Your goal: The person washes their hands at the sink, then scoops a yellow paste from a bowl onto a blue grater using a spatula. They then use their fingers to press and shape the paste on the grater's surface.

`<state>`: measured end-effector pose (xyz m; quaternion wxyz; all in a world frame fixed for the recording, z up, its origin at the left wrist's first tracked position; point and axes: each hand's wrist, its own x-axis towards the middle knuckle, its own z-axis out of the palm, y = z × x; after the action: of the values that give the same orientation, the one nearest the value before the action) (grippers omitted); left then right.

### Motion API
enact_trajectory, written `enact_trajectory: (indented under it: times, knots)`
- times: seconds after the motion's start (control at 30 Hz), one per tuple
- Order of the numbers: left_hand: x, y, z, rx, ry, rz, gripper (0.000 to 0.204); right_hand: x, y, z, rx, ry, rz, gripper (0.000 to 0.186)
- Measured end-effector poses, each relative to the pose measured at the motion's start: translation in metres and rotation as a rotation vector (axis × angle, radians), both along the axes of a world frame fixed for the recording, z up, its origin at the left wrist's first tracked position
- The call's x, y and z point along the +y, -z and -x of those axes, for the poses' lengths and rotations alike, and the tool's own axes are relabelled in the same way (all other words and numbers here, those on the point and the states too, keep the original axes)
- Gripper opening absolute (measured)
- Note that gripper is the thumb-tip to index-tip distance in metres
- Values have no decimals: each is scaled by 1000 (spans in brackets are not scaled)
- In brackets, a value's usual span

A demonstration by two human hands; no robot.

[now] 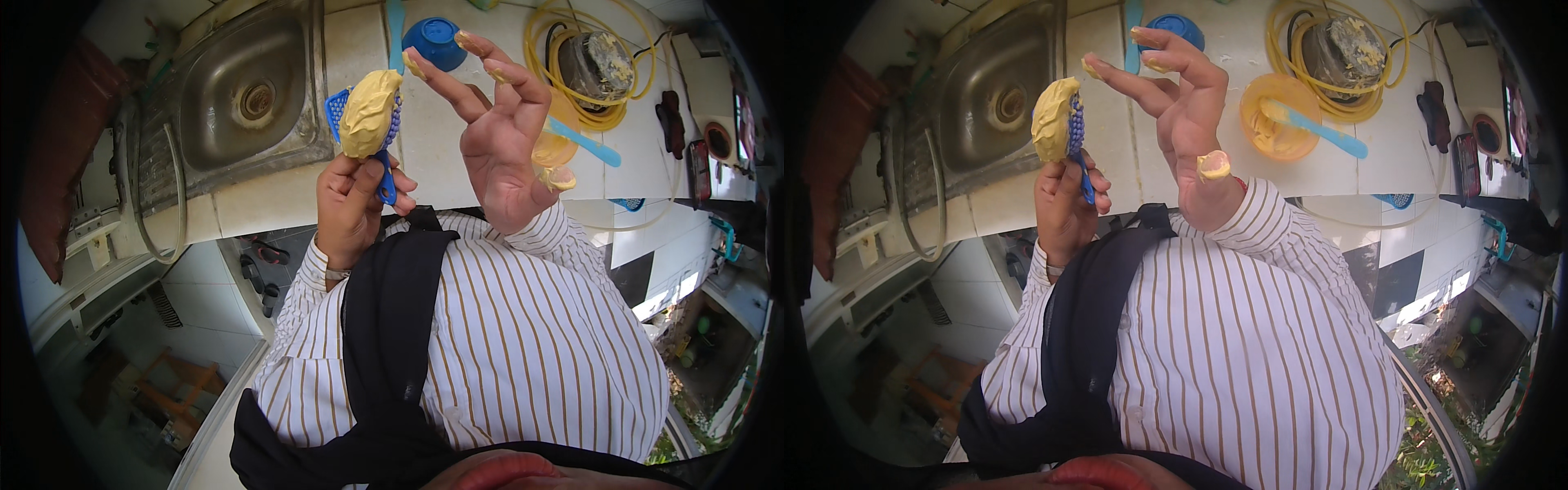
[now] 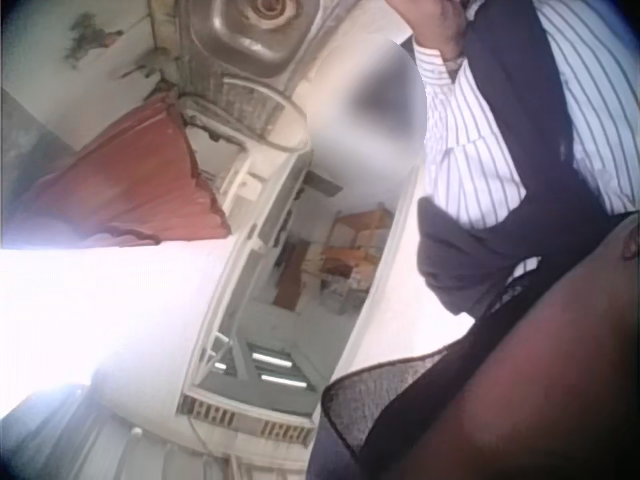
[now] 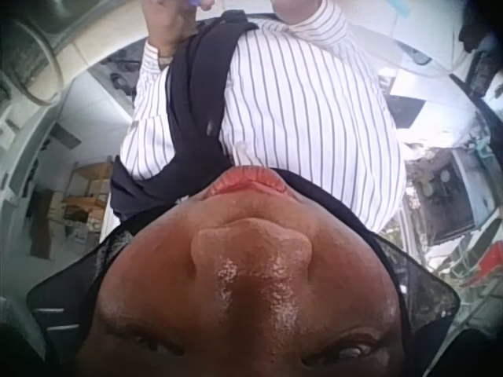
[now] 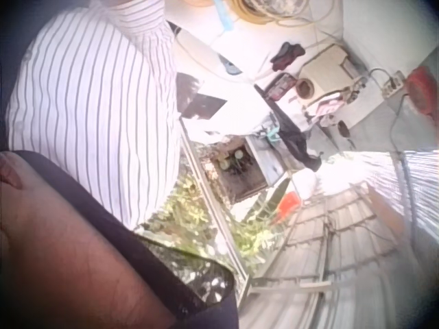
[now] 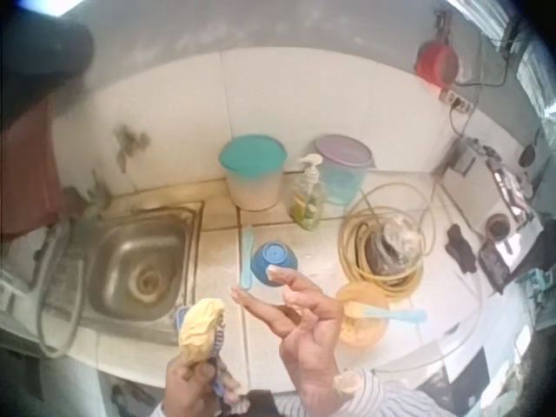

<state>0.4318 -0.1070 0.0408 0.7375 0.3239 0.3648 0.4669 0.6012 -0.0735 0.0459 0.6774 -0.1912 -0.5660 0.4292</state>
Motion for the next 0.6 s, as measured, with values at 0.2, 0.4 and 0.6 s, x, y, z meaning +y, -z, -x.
enact_trajectory:
  times: [0.2, 0.4, 0.6]
  knots:
    - [-5, -12, -9, -27, -26, -19, 24, -5, -18, -1, 76, -4, 102, 79]
    - [-7, -22, -21, -18, -69, -3, 22, -13, -16, -8, 55, -2, 111, 81]
    - [-8, -23, -31, 7, -78, -12, 22, -18, -9, -9, -12, 118, 13, 76]
